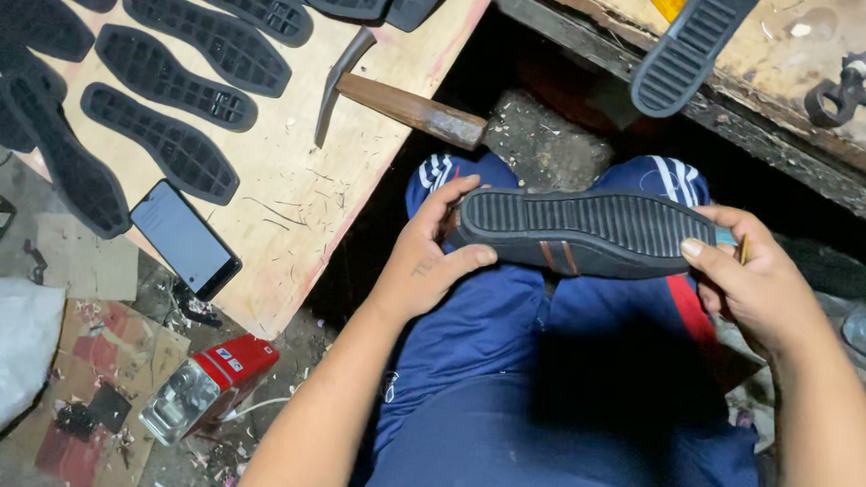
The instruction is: The person applies glue to the underside of a rubber shoe sole using a small stick, spreading it along the edge, then aligns the sole with a shoe upper and presses the two together by hand. They repeat the process on another shoe, working with the parts on their lap.
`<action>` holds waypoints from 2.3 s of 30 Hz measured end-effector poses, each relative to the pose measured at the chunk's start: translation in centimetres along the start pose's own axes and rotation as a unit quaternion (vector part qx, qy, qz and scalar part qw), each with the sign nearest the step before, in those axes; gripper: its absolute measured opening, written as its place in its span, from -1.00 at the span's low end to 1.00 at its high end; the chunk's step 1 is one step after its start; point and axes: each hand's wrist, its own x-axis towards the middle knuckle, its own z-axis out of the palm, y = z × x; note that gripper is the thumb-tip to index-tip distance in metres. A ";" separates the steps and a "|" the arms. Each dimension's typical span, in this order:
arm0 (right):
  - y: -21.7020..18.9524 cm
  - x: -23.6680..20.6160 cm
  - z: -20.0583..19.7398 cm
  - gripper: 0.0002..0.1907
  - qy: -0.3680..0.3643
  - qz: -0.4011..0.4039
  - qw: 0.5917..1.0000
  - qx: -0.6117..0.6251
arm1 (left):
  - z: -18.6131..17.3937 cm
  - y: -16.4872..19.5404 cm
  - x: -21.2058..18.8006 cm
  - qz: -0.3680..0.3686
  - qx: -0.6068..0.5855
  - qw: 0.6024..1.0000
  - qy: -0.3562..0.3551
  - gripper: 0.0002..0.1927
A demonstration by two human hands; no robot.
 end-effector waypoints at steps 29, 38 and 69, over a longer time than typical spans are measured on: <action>-0.1 0.2 0.5 -0.49 0.005 0.016 0.999 -0.048 | 0.9 1.1 0.2 -0.014 0.067 0.996 0.057 -0.53; -0.6 -0.6 1.8 -0.46 0.025 -0.005 1.000 0.004 | 1.0 -1.2 1.1 -0.069 -0.071 0.987 0.128 -0.65; -6.9 -8.4 6.1 -0.42 0.028 -0.128 0.984 -0.123 | -2.3 -0.6 -5.0 -0.086 -0.080 0.991 0.061 -0.55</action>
